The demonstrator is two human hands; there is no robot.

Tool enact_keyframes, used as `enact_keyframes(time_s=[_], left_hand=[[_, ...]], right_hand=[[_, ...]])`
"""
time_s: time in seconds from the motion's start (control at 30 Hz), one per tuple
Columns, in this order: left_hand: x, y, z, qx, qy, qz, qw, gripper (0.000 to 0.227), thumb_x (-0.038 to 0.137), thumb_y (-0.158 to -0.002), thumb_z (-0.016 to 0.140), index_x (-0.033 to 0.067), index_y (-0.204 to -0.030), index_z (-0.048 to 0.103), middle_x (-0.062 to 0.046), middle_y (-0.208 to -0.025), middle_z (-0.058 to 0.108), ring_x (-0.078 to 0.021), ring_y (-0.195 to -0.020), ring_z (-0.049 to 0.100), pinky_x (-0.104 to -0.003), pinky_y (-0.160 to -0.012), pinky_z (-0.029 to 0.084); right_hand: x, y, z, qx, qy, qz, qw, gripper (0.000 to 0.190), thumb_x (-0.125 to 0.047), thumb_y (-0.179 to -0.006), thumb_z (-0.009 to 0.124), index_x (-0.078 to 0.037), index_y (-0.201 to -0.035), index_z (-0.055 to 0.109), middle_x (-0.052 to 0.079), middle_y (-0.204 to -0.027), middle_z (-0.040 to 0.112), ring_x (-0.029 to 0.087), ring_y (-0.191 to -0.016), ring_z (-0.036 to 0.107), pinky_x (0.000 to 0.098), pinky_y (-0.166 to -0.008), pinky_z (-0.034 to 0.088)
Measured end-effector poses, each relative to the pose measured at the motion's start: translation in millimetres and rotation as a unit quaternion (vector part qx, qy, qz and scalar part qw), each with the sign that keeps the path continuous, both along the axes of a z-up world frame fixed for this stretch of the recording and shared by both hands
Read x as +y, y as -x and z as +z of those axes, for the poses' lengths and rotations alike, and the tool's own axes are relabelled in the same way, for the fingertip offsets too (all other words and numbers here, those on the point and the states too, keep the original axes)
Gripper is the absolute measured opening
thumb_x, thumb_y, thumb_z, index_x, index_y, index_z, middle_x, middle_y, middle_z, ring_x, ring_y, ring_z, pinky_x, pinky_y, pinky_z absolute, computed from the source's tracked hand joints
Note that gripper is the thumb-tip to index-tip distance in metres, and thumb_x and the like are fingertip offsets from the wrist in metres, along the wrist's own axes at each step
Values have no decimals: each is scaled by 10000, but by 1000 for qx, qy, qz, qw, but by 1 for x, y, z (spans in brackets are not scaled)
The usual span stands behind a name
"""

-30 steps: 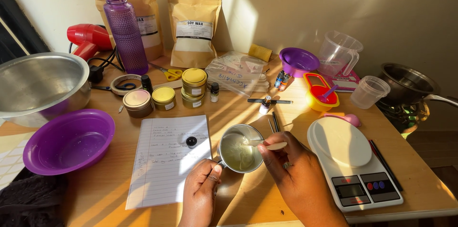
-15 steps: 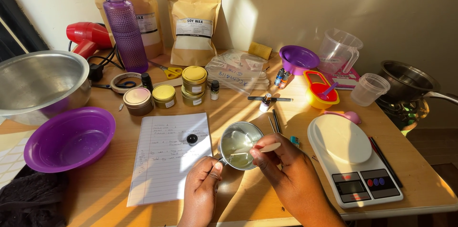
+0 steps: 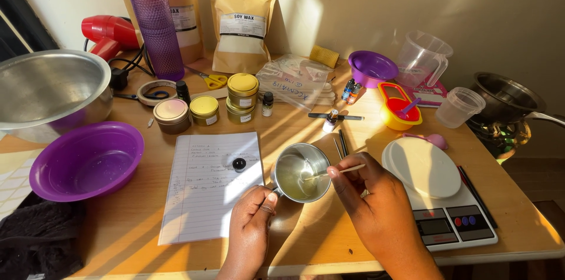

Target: Adding fragrance oil to melted wax, stirring the mixture, and pouring it into small metal containers.

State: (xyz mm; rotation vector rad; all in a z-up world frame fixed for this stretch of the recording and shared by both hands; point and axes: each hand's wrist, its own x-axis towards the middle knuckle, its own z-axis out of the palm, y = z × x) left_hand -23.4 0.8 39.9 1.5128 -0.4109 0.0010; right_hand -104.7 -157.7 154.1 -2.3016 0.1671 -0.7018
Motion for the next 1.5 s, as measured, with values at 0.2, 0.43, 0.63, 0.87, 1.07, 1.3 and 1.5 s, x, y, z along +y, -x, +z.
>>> enact_keyframes(time_s=[0.2, 0.43, 0.63, 0.87, 1.07, 1.3, 1.5], left_hand=[[1, 0, 0, -22, -25, 3, 999, 316, 218, -874, 526, 105, -580, 500, 1, -588, 495, -142, -603, 467, -277, -599, 347], [1, 1, 0, -19, -33, 4, 999, 324, 238, -880, 516, 102, -587, 496, 2, -601, 493, -145, -617, 462, -280, -608, 339], [0, 3, 3, 41, -9, 12, 999, 346, 232, -898, 515, 90, -585, 481, -16, -579, 486, -126, -548, 435, -274, -514, 349], [-1, 2, 2, 36, -17, 19, 999, 348, 229, -897, 513, 89, -580, 491, -17, -563, 484, -132, -555, 449, -277, -533, 352], [-2, 1, -2, 45, 3, 16, 999, 329, 220, -886, 527, 80, -590, 496, -20, -588, 481, -133, -565, 441, -275, -524, 337], [-2, 0, -2, 50, 7, 8, 999, 342, 225, -894, 523, 79, -587, 484, -24, -596, 468, -135, -562, 445, -275, -510, 341], [-3, 0, -3, 61, 7, 17, 998, 338, 238, -894, 528, 82, -596, 489, -26, -591, 477, -134, -563, 449, -269, -518, 350]], right_hand=[[2, 5, -5, 22, -49, -5, 999, 220, -321, -868, 600, -112, -810, 636, -25, -665, 553, 98, -577, 450, 238, -579, 394], [8, -1, -15, -16, -149, 71, 986, 135, -214, -886, 583, -84, -912, 602, 32, -808, 659, 124, -697, 710, 222, -657, 525], [3, -6, -13, -16, -63, 20, 998, 101, -232, -875, 605, -142, -921, 610, -40, -841, 654, 95, -618, 469, 220, -611, 410], [-1, -4, -6, -15, -30, -7, 999, 170, -275, -886, 593, -119, -819, 585, -23, -654, 513, 105, -575, 417, 243, -577, 377], [2, -7, -11, -7, -143, 70, 987, 177, -246, -883, 583, -76, -849, 614, 29, -675, 648, 98, -655, 629, 220, -651, 485], [0, -14, -16, -29, -63, 11, 998, 169, -254, -839, 630, -112, -910, 686, -29, -839, 718, 69, -710, 610, 197, -670, 484], [-1, -12, 2, -23, 62, -37, 997, 148, -260, -857, 611, -143, -829, 696, -50, -708, 688, 99, -517, 503, 244, -531, 405]])
